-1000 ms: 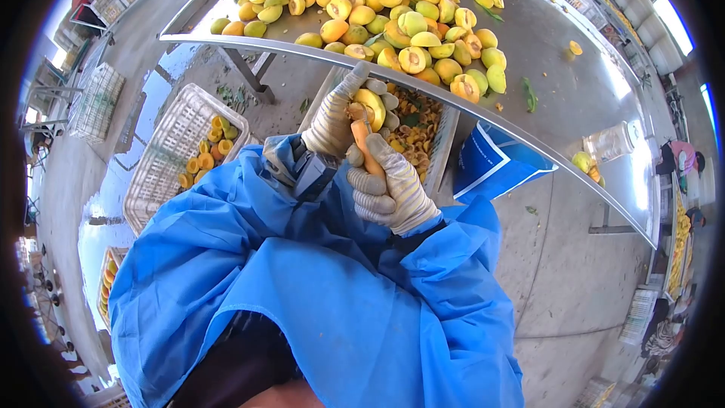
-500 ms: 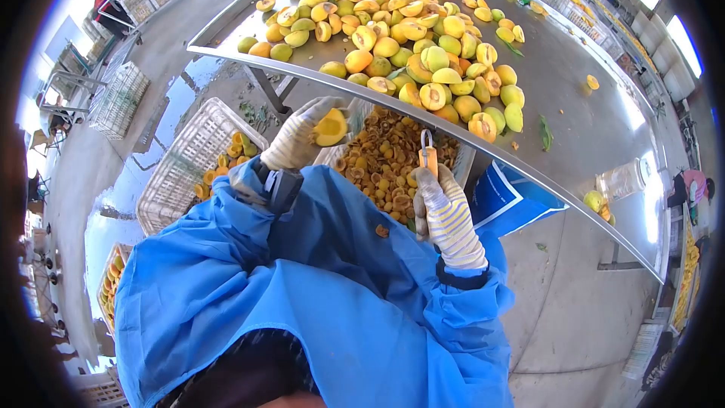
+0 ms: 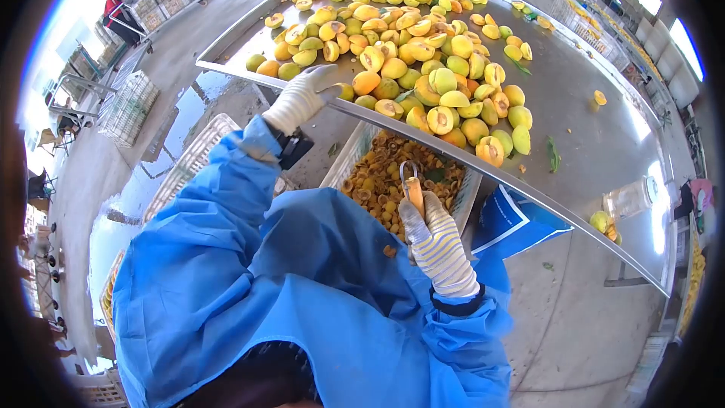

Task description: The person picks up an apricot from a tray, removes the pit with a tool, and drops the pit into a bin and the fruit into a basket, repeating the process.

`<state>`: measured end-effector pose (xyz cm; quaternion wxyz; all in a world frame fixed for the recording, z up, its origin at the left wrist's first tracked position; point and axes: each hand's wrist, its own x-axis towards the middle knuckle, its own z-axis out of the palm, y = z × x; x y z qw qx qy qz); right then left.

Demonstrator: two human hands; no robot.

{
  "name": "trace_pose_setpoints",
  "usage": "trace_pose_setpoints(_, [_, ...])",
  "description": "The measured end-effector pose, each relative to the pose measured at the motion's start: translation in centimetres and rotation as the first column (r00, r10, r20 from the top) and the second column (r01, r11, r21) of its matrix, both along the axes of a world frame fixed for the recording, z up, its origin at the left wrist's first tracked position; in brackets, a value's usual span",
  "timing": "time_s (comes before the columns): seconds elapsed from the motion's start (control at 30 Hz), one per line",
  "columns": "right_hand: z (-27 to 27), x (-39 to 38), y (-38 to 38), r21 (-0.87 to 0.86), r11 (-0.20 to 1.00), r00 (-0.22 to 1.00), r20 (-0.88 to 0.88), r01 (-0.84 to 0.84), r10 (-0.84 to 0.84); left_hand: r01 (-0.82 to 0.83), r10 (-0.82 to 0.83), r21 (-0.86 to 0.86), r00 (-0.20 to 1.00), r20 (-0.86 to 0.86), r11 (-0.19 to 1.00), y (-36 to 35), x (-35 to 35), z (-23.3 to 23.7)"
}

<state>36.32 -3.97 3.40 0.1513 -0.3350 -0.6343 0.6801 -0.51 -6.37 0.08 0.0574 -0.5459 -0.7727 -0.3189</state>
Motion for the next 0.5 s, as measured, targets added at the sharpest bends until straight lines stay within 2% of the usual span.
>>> trace_pose_setpoints(0.07, [-0.2,-0.1,0.0,0.012,1.000,1.000,0.002,0.000,0.000,0.092,-0.084,-0.100,0.994,0.075,0.991,5.6,-0.3,-0.7])
trace_pose_setpoints(0.13, [-0.2,0.0,0.1,0.038,0.999,1.000,0.013,-0.006,0.005,-0.028,0.040,-0.264,0.998,0.041,0.964,8.3,1.0,-0.7])
trace_pose_setpoints(0.17, [-0.2,0.0,0.1,0.048,0.999,1.000,0.016,-0.007,0.006,-0.016,0.026,-0.352,0.999,0.022,0.936,9.2,0.9,-0.8])
trace_pose_setpoints(0.27, [-0.3,0.2,0.3,0.046,0.999,1.000,0.005,-0.007,0.007,0.002,0.059,-0.356,0.985,0.161,0.935,10.0,0.3,-1.2])
trace_pose_setpoints(0.3, [-0.3,0.3,0.2,0.041,0.999,1.000,-0.002,-0.005,0.005,-0.033,0.069,-0.238,0.987,0.142,0.971,9.7,0.3,-1.6])
trace_pose_setpoints(0.33, [-0.3,0.3,0.2,0.036,0.999,1.000,-0.011,-0.007,0.008,0.056,-0.032,-0.046,0.910,0.413,0.997,9.5,0.3,-1.9])
trace_pose_setpoints(0.37, [-0.2,0.2,0.3,0.047,0.999,1.000,-0.010,-0.003,0.003,0.088,-0.172,0.163,0.760,0.627,0.983,9.1,0.3,-2.2])
trace_pose_setpoints(0.4, [-0.2,0.1,0.3,0.054,0.999,1.000,-0.009,0.000,0.001,0.058,-0.332,0.363,0.553,0.764,0.930,8.2,0.7,-2.3])
trace_pose_setpoints(0.43, [-0.3,0.1,0.2,0.060,0.998,1.000,-0.004,0.000,0.001,0.028,-0.369,0.381,0.317,0.874,0.924,6.4,2.6,-0.9])
trace_pose_setpoints(0.47, [-0.8,-0.1,0.3,0.151,0.989,1.000,-0.029,-0.004,0.009,-0.008,-0.390,0.391,0.057,0.919,0.920,4.4,5.3,0.9])
trace_pose_setpoints(0.5, [-1.6,-0.3,0.5,0.240,0.971,0.999,-0.051,-0.004,0.016,-0.001,-0.424,0.424,-0.039,0.905,0.906,3.0,7.3,1.2])
